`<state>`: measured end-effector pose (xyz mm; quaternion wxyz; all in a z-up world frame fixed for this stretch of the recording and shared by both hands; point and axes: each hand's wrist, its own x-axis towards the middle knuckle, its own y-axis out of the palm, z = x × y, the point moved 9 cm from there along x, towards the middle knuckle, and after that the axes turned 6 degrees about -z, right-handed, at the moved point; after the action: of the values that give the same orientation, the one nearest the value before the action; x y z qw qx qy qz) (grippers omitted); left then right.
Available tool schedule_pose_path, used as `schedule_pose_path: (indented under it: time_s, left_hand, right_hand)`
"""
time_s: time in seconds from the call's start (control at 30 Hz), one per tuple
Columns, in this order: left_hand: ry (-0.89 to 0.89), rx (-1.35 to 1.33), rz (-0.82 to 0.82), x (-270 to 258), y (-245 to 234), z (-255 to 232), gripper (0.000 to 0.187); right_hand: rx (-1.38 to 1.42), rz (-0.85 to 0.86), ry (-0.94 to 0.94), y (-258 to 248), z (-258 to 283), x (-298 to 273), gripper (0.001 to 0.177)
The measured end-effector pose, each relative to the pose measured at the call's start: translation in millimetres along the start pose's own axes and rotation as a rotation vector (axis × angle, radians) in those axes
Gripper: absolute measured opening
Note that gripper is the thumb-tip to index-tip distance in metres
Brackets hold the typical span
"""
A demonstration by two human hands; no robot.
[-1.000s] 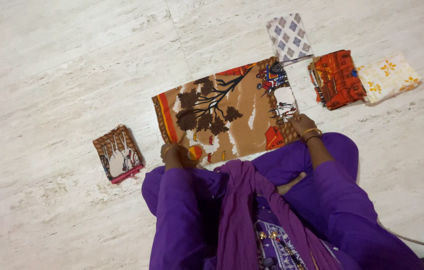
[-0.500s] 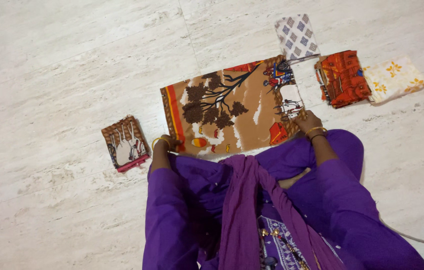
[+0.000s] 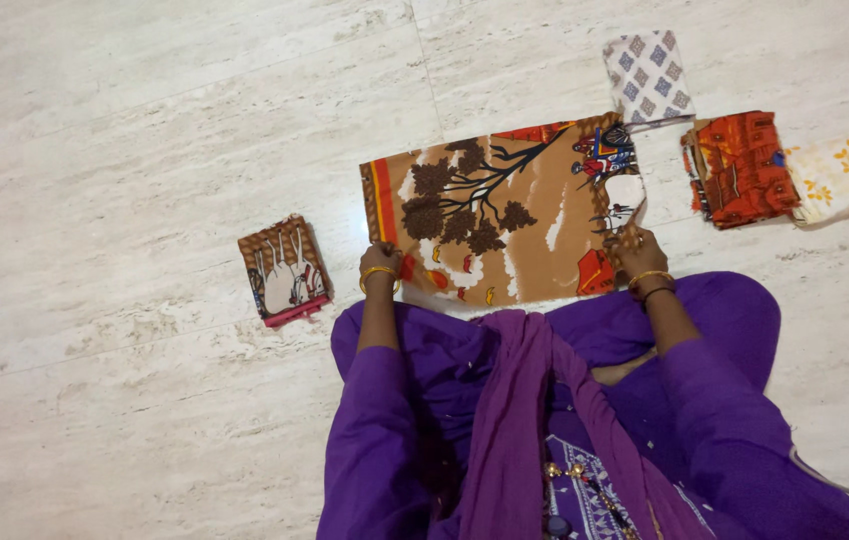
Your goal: The person sits on the floor and folds several patterned textile pieces one by one. They unfold each piece, smooth it out, fold it into a compact rectangle, and place it on a growing stack. The process is repeated for multiple items.
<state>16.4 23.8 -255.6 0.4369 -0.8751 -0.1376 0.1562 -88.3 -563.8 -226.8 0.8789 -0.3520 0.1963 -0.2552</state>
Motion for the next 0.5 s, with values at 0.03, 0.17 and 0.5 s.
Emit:
schedule_pose_path:
  time_s: [0.03,0.17,0.5]
  left_hand:
    - [-0.006,0.012,-0.005,0.6,0.1,2.9,0.031]
    - [0.033,-0.238,-0.102,2.9,-4.5,-6.0,0.031]
    - [0.132,-0.851,0.056,-33.7,-14.5,-53.5,0.040]
  right_hand:
    - [0.019,0.001,-0.019,5.4,3.1,-3.3,0.065]
    - [0.256,-0.127,-0.093,26.6,31.9,-18.0,0.048]
    - [0.319,0.288,-0.452,131.6,288.1,-133.7,0.067]
